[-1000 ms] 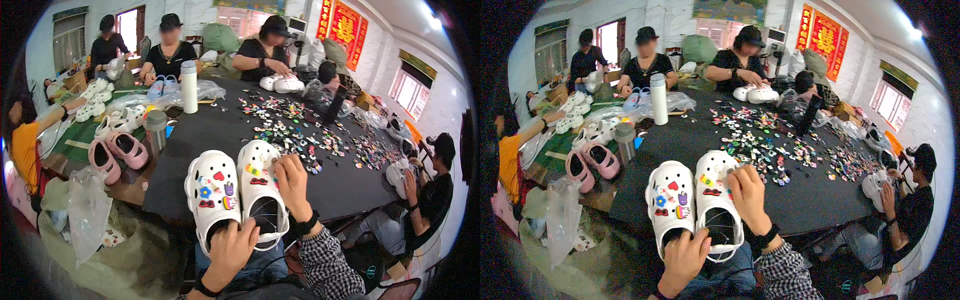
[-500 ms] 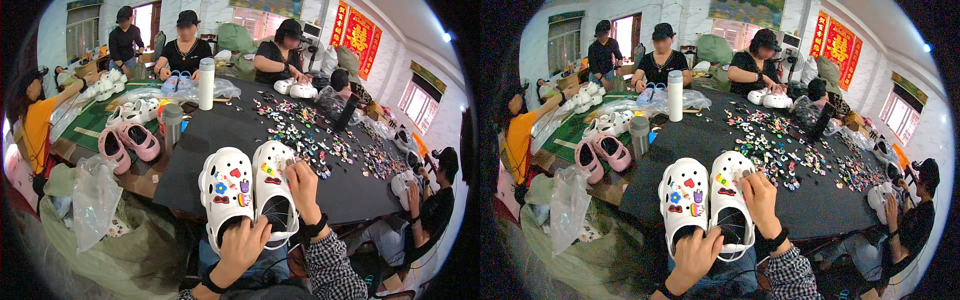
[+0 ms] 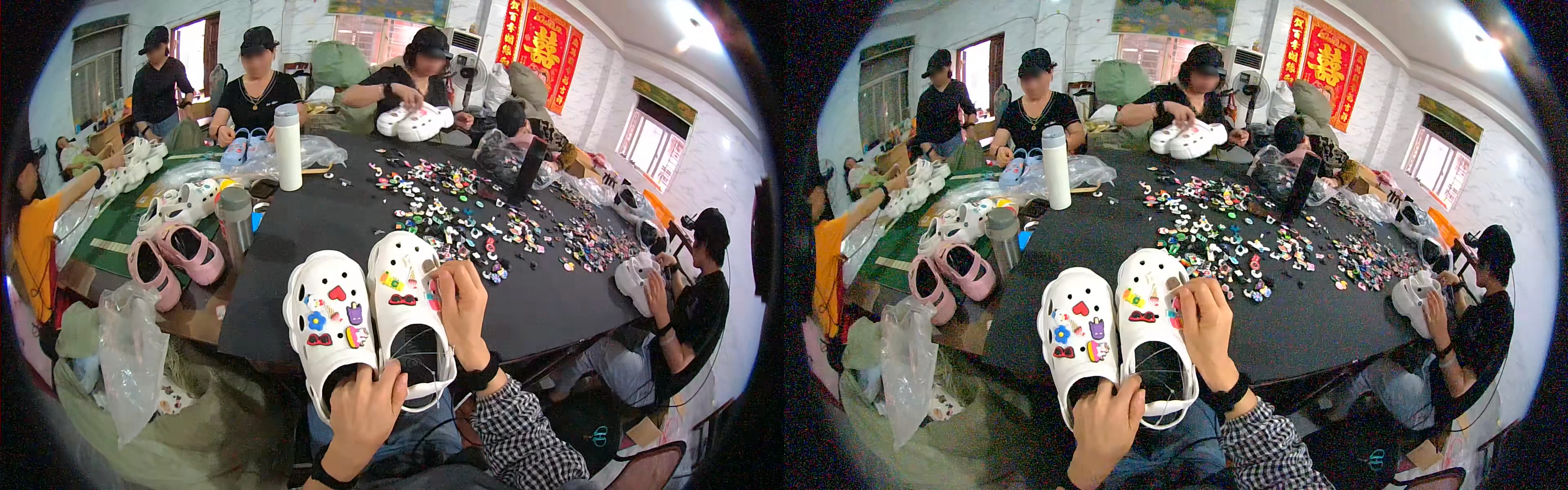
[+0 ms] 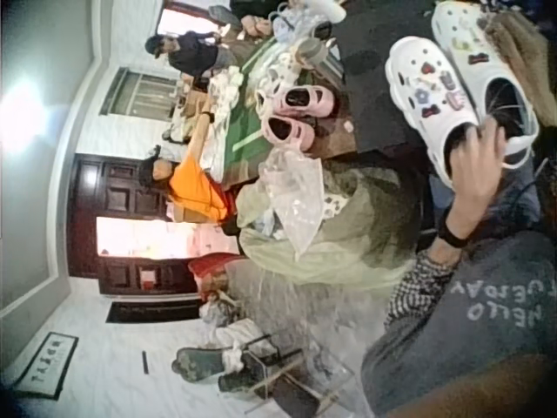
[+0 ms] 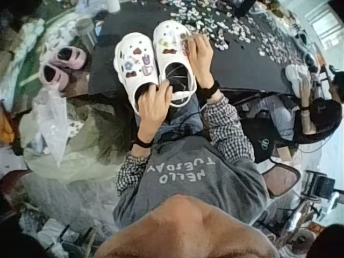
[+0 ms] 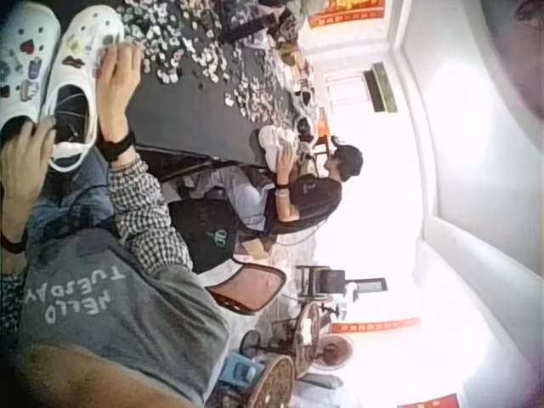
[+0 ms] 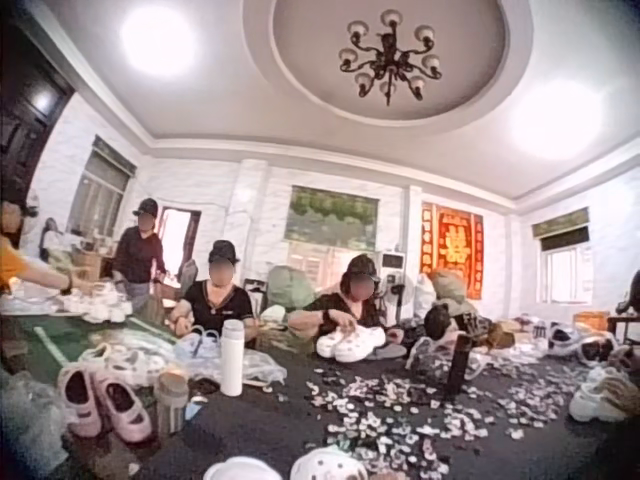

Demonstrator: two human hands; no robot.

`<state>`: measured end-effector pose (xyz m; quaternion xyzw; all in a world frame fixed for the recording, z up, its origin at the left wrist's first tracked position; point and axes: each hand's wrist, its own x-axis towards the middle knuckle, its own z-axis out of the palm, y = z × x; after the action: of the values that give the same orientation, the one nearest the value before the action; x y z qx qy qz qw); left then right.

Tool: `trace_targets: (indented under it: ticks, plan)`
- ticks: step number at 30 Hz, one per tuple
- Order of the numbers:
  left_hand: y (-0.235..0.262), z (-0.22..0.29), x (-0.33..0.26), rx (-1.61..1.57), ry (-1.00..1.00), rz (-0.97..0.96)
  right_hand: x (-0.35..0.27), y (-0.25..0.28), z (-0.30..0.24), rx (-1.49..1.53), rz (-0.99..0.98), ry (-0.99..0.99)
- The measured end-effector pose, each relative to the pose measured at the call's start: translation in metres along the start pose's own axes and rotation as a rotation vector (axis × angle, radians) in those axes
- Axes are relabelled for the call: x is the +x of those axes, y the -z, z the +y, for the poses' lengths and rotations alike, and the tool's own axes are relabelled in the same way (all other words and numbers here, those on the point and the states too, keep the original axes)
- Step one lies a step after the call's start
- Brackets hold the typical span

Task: Attaching decorative charms to plastic clogs in a workshop environment.

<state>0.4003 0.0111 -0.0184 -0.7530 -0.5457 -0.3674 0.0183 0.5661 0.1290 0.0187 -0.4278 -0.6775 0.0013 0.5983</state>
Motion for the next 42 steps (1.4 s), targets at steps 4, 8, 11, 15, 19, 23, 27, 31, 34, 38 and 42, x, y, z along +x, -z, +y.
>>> trace_targets:
  ticks: [4, 8, 11, 15, 19, 23, 27, 31, 34, 38, 42]
  plan:
    - [0.001, 0.001, 0.001, 0.004, -0.007, -0.008, 0.005, 0.003, 0.002, -0.014, -0.054, 0.060]
    - [0.001, 0.000, 0.000, -0.035, 0.007, -0.018, 0.009, 0.005, -0.002, -0.035, -0.132, 0.041]
    - [0.000, 0.000, -0.001, -0.040, 0.007, -0.019, 0.009, 0.005, -0.002, -0.004, -0.136, 0.028]
    - [-0.001, 0.001, -0.002, -0.043, -0.007, 0.000, 0.009, 0.006, -0.001, -0.023, -0.144, 0.071]
    - [-0.001, 0.003, -0.001, 0.000, -0.003, -0.002, 0.010, 0.005, 0.001, -0.059, -0.171, 0.159]
    - [-0.001, 0.004, -0.001, -0.020, 0.020, -0.009, 0.010, 0.004, -0.002, -0.085, -0.178, 0.180]
    - [-0.002, 0.003, 0.000, -0.034, 0.011, 0.003, 0.009, 0.005, 0.003, -0.066, -0.153, 0.175]
    - [-0.002, 0.003, -0.001, 0.024, -0.014, 0.020, 0.005, 0.006, 0.002, -0.004, -0.122, 0.045]
    - [-0.002, 0.001, -0.002, -0.010, -0.006, -0.002, 0.006, 0.002, -0.001, -0.075, -0.117, 0.025]
    - [0.000, 0.003, -0.002, -0.038, 0.019, -0.033, 0.013, 0.006, -0.014, -0.267, -0.174, 0.070]
    - [-0.003, 0.001, -0.002, 0.000, -0.023, 0.022, 0.011, 0.009, -0.017, -0.413, -0.166, 0.039]
